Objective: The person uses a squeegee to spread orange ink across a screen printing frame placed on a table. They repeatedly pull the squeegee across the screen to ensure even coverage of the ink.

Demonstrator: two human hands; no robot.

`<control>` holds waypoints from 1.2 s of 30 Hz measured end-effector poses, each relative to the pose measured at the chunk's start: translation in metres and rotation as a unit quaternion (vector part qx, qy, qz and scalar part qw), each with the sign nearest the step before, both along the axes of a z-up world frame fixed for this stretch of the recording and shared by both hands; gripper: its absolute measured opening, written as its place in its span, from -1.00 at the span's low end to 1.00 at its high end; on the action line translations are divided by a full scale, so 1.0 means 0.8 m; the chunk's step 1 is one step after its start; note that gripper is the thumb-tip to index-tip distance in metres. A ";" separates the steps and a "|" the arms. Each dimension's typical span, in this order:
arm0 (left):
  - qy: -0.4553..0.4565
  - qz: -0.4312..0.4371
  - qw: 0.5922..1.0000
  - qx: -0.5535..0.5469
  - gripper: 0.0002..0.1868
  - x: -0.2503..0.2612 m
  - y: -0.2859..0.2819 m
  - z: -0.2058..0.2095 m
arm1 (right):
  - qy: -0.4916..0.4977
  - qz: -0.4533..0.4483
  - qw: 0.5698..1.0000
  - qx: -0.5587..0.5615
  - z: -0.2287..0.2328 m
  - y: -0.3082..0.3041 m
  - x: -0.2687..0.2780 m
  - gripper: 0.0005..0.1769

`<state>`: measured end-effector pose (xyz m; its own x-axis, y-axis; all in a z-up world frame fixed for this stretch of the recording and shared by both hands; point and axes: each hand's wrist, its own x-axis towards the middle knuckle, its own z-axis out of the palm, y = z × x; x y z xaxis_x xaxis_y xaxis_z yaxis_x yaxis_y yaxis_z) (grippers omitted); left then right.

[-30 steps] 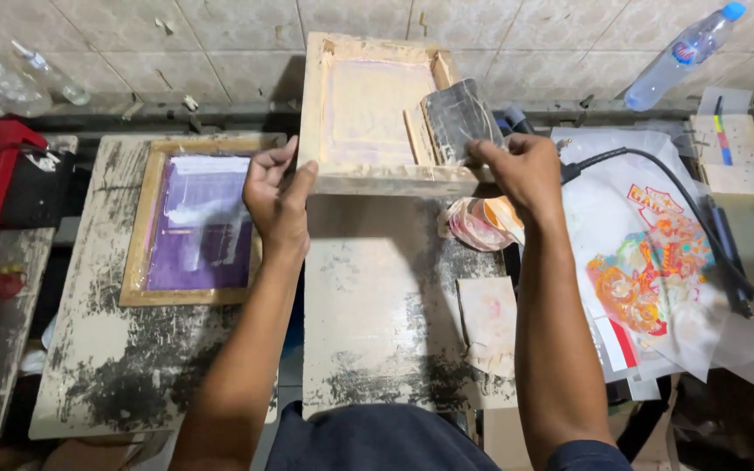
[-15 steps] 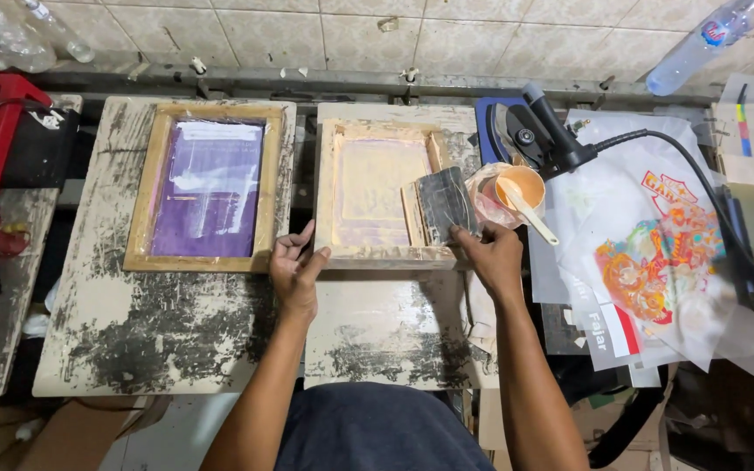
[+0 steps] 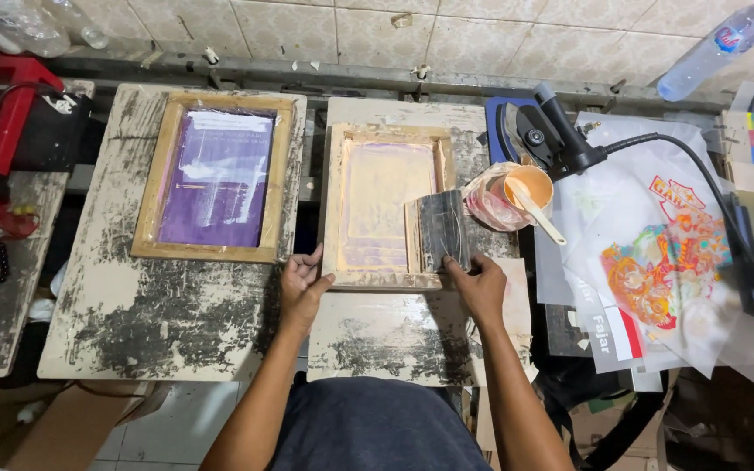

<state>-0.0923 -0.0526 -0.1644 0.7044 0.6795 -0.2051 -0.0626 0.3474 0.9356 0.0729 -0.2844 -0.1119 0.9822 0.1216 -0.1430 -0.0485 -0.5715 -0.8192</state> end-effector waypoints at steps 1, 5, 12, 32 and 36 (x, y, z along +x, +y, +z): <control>0.001 0.002 1.000 0.000 -0.55 -0.001 0.002 -0.005 | 0.001 0.002 1.000 0.000 -0.009 -0.001 0.000 -0.50; 0.065 -0.026 0.993 0.091 -0.63 -0.010 -0.001 -0.005 | 0.005 -0.003 1.000 -0.004 -0.038 -0.013 -0.005 -0.54; 0.164 -0.021 0.975 0.149 -0.70 -0.008 -0.010 0.003 | 0.032 0.006 0.998 -0.051 -0.050 -0.022 -0.008 -0.47; 0.232 -0.028 0.956 0.177 -0.83 0.009 -0.008 0.036 | 0.112 0.012 0.988 -0.103 -0.085 -0.042 0.015 -0.52; 0.215 -0.021 0.964 0.158 -0.80 0.015 -0.004 0.028 | 0.130 0.002 0.986 -0.105 -0.083 -0.039 0.005 -0.53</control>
<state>-0.0799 -0.0557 -0.1419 0.6277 0.7291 -0.2725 0.3628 0.0357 0.9312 0.0771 -0.3153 -0.1785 0.9089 0.0672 -0.4116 -0.2375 -0.7279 -0.6433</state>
